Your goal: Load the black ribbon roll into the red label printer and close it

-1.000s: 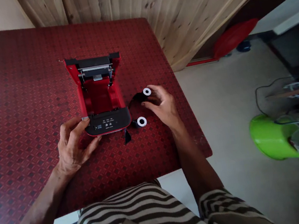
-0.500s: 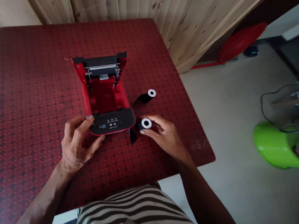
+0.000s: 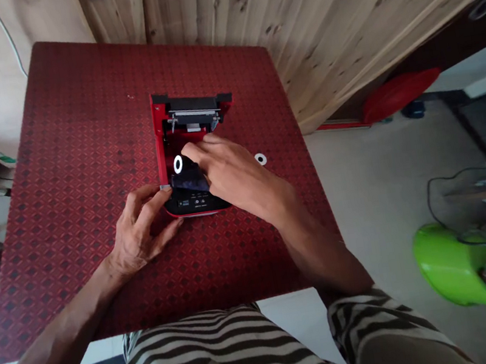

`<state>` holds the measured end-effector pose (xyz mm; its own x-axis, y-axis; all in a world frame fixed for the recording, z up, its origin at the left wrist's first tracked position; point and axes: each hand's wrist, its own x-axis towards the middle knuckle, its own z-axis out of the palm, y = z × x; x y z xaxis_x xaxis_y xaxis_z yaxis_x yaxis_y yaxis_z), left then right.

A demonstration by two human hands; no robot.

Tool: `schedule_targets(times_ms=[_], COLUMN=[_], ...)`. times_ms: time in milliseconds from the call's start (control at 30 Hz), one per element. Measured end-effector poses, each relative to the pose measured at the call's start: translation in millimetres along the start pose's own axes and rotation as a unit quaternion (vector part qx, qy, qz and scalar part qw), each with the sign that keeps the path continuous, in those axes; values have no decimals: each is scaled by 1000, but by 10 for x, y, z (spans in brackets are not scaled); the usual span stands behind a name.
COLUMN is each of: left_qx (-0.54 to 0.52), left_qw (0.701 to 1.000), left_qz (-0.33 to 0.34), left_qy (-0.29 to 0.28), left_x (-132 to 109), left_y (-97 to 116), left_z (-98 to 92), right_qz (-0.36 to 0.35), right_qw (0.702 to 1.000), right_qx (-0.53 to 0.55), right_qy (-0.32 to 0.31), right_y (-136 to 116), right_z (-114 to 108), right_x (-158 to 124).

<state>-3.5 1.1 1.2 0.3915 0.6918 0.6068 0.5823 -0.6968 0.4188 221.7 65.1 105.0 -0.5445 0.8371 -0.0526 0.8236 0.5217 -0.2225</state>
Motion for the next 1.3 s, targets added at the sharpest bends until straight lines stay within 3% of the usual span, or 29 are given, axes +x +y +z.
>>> schedule_targets(times_ms=[167, 400, 633, 833, 967, 1133, 1233, 1300], left_qx=[-12, -5, -2, -26, -58, 1, 1, -15], left_qw=[1000, 1000, 1000, 1000, 997, 999, 998, 996], left_qz=[-3, 2, -4, -14, -33, -39, -48, -43], left_qy=[-4, -10, -14, -1, 28, 37, -44, -79], left_x=[-14, -11, -22, 50, 412, 1226, 1545, 1594], left_y=[-12, -7, -9, 13, -34, -204, -273, -273], left_z=[15, 8, 19, -125, -315, -343, -252, -207], right_qz=[44, 57, 30, -89, -103, -85, -77, -70], right_qw=[994, 990, 996, 982, 970, 966, 971, 968], right_qx=[-63, -19, 33, 162, 200, 169, 92, 43], right_qy=[-75, -130, -75, 44, 97, 174, 208, 237], right_y=[-54, 49, 143, 221, 109, -38, -16, 20], right_z=[13, -7, 168, 7, -33, 138, 193, 219], right_x=[145, 318, 328, -158, -455, -424, -389, -416])
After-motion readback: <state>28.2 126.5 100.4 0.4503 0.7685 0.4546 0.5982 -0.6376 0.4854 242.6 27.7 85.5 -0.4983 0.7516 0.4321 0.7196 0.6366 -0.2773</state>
